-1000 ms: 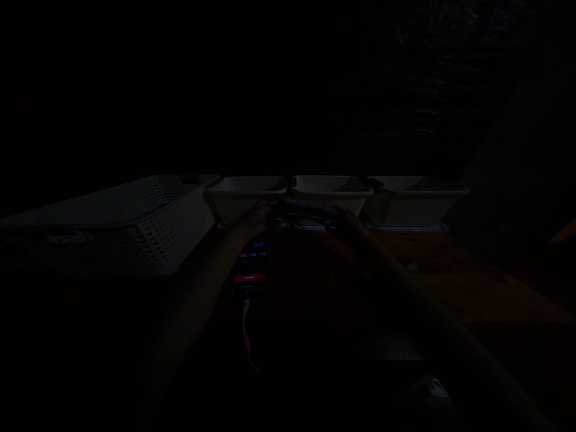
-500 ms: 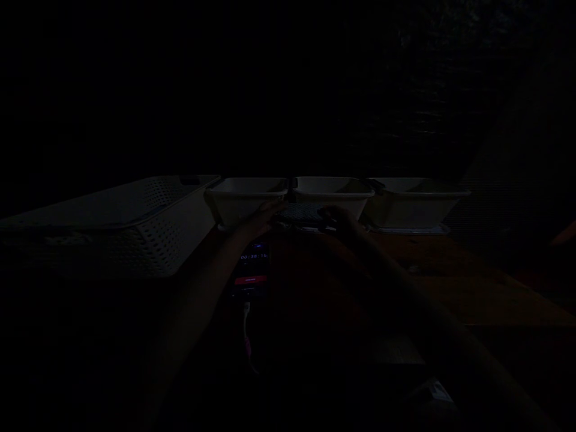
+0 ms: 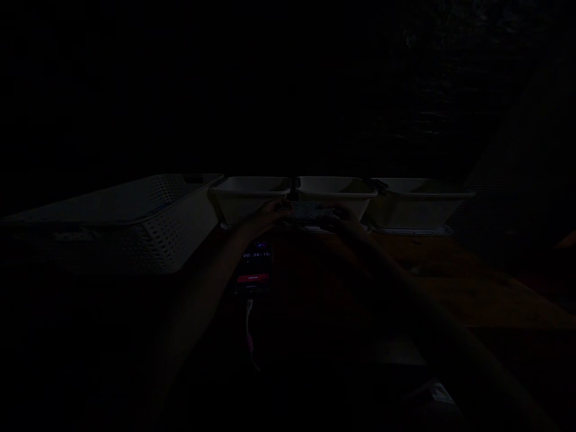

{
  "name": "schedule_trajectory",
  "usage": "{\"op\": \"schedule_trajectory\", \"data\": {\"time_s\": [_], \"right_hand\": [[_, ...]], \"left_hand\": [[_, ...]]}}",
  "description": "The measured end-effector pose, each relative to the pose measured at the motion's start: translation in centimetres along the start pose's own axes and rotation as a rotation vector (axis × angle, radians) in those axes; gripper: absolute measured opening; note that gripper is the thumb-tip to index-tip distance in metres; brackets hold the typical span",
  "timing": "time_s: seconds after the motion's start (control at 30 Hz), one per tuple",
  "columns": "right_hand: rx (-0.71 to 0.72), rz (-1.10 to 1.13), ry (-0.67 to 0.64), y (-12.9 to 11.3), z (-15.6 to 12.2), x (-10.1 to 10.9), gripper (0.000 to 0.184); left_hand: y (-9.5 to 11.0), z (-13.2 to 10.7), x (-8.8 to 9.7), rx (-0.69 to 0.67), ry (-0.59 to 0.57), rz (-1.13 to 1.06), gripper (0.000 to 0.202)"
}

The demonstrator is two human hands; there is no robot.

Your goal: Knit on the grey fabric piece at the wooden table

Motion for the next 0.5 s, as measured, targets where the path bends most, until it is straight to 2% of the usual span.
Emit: {"op": "schedule_trajectory", "data": {"time_s": [0.13,0.27,0.4,0.5], "right_hand": [[0.079,-0.039,0.016,-0.8,-0.1,0.2,0.052],[0.070,-0.009,-0.013,-0.9,-0.3,0.2,0.067],[0.049,-0.013,-0.041,-0.9,-0.4,-0.4,0.071],[0.074,-0.044,-0.074,-1.2,-0.5,-1.3,0.069]], "left_hand": [[0.8,-0.3,0.2,-0.031,0.064,0.107,0.028],[1.0,-0.7,0.5,0.025,0.088,0.146,0.036],[1.0,-0.4,0.3,0.001,0.018,0.175,0.041],[-0.3,-0.1,-0.9,0.046,-0.118,0.215,0.039]]}}
Point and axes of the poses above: each hand's wrist, its own z-axis towards the middle knuckle, its own x-axis out of the back of the hand, y = z × x, the point moved 9 cm from there along z, towards the middle knuckle
